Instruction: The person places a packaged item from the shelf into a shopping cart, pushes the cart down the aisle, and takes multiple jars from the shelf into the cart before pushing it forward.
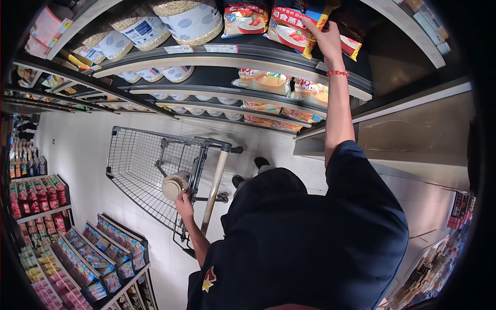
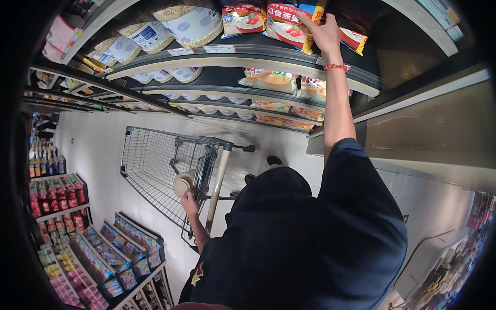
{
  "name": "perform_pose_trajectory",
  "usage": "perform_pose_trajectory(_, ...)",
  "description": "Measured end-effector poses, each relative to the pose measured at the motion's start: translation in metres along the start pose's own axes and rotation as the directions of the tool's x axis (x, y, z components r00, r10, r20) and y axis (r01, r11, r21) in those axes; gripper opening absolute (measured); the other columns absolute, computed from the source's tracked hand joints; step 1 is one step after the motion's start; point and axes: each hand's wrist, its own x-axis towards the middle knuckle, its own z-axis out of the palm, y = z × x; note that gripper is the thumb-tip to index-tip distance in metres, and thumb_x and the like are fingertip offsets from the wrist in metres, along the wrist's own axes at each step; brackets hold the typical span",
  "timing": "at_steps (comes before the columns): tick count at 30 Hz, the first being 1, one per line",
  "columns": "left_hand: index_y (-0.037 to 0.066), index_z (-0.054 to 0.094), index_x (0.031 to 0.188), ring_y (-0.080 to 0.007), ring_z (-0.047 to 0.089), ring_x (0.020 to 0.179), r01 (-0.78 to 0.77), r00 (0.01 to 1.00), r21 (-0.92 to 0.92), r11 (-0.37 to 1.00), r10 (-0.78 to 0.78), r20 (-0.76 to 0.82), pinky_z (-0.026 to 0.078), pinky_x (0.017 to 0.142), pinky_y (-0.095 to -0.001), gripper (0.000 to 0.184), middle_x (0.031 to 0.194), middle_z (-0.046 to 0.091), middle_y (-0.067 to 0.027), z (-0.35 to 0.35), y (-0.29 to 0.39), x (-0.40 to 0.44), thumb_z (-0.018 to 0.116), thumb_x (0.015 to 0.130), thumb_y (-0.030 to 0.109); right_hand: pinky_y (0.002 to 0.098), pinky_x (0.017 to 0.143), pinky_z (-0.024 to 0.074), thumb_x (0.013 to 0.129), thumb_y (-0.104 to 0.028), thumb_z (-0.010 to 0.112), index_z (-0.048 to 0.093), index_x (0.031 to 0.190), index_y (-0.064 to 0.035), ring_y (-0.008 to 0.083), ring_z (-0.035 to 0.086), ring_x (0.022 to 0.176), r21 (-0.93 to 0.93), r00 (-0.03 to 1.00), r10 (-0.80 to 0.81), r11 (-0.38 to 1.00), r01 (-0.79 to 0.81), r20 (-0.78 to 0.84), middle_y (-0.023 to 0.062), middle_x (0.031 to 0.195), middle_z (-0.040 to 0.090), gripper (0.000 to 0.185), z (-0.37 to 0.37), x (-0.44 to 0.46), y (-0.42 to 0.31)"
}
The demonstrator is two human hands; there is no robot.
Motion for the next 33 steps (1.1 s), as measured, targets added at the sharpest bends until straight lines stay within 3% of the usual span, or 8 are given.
perform_pose_trajectory(12,0.001,0.077,0.107,-0.0244,0.072,0.092,0.101,0.992,-0.063,0.993,-0.096,0.084,0.053,0.086,-0.0351,0.042,0.095,0.077,-0.0144,-0.005,-0.022,0.008,0.048,0.098,0.030,0.0275,0.087,0.0524,0.087,-0.005,0.083,0.066,0.103,0.0005,0.0126,0.066,0.097,0.168,0.883,-0.427,0.872,0.459,-0.193,0.0090,0.108,0.073,0.024,0.005,-0.057,-0.026)
perform_pose_trajectory(17,0.008,0.079,0.106,-0.0264,0.071,0.089,0.083,0.995,0.023,0.996,-0.084,0.052,0.052,0.082,-0.0375,0.045,0.092,0.076,-0.0122,-0.012,-0.007,0.004,0.047,0.097,0.039,0.0374,0.101,0.0524,0.086,0.000,0.080,0.066,0.126,0.0069,0.0220,0.068,0.108,0.228,0.797,-0.570,0.764,0.603,-0.198,0.0161,0.120,0.072,0.043,0.032,-0.106,-0.056)
perform_pose_trajectory(21,0.018,0.079,0.105,-0.0328,0.071,0.094,0.136,0.988,0.149,0.979,-0.146,0.056,0.053,0.083,-0.0407,0.042,0.094,0.076,-0.0107,-0.017,0.000,0.003,0.048,0.092,0.042,0.0485,0.096,0.0585,0.092,-0.008,0.070,0.060,0.126,0.0114,0.0318,0.071,0.104,0.512,0.886,-0.436,0.731,0.451,-0.159,0.0234,0.123,0.068,0.041,0.084,-0.160,-0.068)
perform_pose_trajectory(23,0.019,0.079,0.105,-0.0329,0.071,0.091,0.143,0.988,0.159,0.977,-0.150,0.032,0.053,0.080,-0.0432,0.040,0.092,0.076,-0.0108,-0.019,0.001,0.003,0.050,0.092,0.043,0.0369,0.087,0.0561,0.104,-0.015,0.061,0.051,0.132,0.0035,0.0222,0.069,0.096,0.610,0.814,-0.264,0.781,-0.135,0.518,0.0146,0.116,0.068,0.036,0.115,-0.194,-0.101)
perform_pose_trajectory(24,0.020,0.079,0.106,-0.0329,0.072,0.089,0.144,0.989,0.169,0.975,-0.149,0.019,0.054,0.079,-0.0438,0.038,0.090,0.075,-0.0105,-0.019,0.000,0.005,0.051,0.091,0.042,0.0332,0.086,0.0560,0.108,-0.022,0.057,0.045,0.137,-0.0012,0.0183,0.068,0.101,0.546,0.825,-0.389,0.829,0.120,0.410,0.0125,0.128,0.064,0.038,0.147,-0.210,-0.114)
perform_pose_trajectory(26,0.017,0.077,0.111,-0.0338,0.071,0.095,0.177,0.984,0.110,0.978,-0.179,0.014,0.054,0.083,-0.0436,0.036,0.096,0.075,-0.0118,-0.023,0.001,0.004,0.056,0.091,0.039,0.0319,0.088,0.0589,0.108,-0.029,0.059,0.047,0.138,-0.0034,0.0192,0.069,0.107,0.553,0.722,0.091,0.579,-0.599,0.686,0.0101,0.133,0.062,0.041,0.191,-0.260,-0.118)
perform_pose_trajectory(31,0.007,0.065,0.128,-0.0369,0.061,0.118,-0.167,0.934,0.020,0.986,0.165,-0.318,0.045,0.105,-0.0460,0.043,0.123,0.068,-0.0162,-0.031,0.037,-0.009,0.071,0.090,0.024,0.0333,0.088,0.0599,0.109,-0.026,0.058,0.048,0.138,-0.0040,0.0177,0.070,0.107,0.338,0.472,0.167,0.501,-0.797,0.866,0.0103,0.128,0.066,0.038,0.276,-0.327,-0.117)
perform_pose_trajectory(33,0.006,0.063,0.128,-0.0356,0.059,0.123,-0.211,0.935,-0.076,0.975,0.179,-0.307,0.040,0.112,-0.0487,0.043,0.126,0.066,-0.0158,-0.036,0.064,-0.034,0.073,0.090,0.022,0.0322,0.091,0.0577,0.107,-0.024,0.062,0.048,0.136,-0.0028,0.0155,0.069,0.107,0.246,0.458,0.148,0.681,-0.690,0.876,0.0101,0.125,0.066,0.038,0.298,-0.342,-0.111)
